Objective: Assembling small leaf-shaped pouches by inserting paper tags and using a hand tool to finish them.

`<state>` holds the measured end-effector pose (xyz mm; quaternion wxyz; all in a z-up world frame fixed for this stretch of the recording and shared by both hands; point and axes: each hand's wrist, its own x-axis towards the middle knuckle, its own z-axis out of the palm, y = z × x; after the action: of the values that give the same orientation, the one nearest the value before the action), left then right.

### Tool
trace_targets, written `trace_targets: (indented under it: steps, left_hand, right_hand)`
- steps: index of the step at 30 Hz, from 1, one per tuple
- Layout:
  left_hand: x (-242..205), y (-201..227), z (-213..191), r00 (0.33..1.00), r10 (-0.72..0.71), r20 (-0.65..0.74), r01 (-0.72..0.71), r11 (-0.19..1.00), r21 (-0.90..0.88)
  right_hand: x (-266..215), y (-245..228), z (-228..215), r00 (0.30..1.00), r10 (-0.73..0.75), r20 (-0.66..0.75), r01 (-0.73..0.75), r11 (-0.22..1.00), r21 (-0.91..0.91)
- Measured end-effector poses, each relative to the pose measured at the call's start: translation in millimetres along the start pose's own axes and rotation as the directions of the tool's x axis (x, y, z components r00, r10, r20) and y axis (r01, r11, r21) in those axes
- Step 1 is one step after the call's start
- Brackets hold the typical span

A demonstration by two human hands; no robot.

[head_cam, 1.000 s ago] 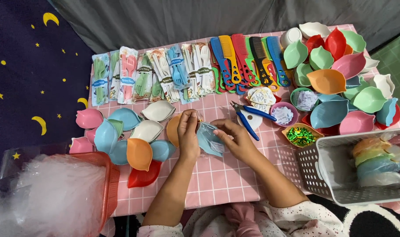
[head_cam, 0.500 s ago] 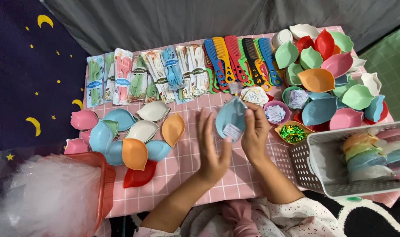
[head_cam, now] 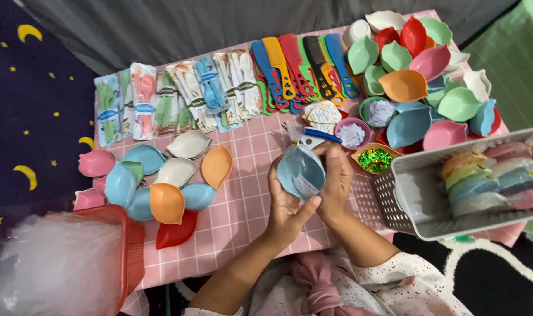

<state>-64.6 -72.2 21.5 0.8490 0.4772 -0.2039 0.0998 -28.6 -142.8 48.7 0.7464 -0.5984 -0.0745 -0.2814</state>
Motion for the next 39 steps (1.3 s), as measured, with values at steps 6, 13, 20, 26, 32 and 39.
trace_targets:
  steps: [6, 13, 20, 26, 32, 39]
  left_hand:
    - [-11, -4, -5, 0.999, -0.037, -0.014, 0.038, 0.996, 0.076]
    - [-10, -14, -20, 0.897, 0.373, 0.237, -0.437, 0.664, 0.607]
    - [-16, -17, -21, 0.894, 0.262, 0.363, -0.420, 0.773, 0.476]
    - [-6, -7, -27, 0.930, -0.148, 0.335, 0.081, 0.975, 0.207]
    - [-7, -11, -35, 0.811, -0.417, 0.410, 0.484, 0.872, -0.071]
    - [6, 8, -31, 0.787, -0.512, 0.344, 0.543, 0.840, 0.006]
  right_hand:
    - [-3, -4, -10, 0.999, -0.012, 0.030, 0.015, 0.993, -0.116]
    - [5, -41, -41, 0.973, -0.187, 0.134, 0.208, 0.966, -0.155]
    - [13, -85, -50, 0.934, -0.177, 0.312, 0.290, 0.884, -0.367]
    - [17, -92, -63, 0.946, -0.066, 0.319, 0.188, 0.910, -0.370]
    - [22, -86, -74, 0.954, -0.003, 0.300, 0.133, 0.899, -0.416]
    - [21, -88, -72, 0.960, 0.014, 0.280, 0.131, 0.861, -0.492]
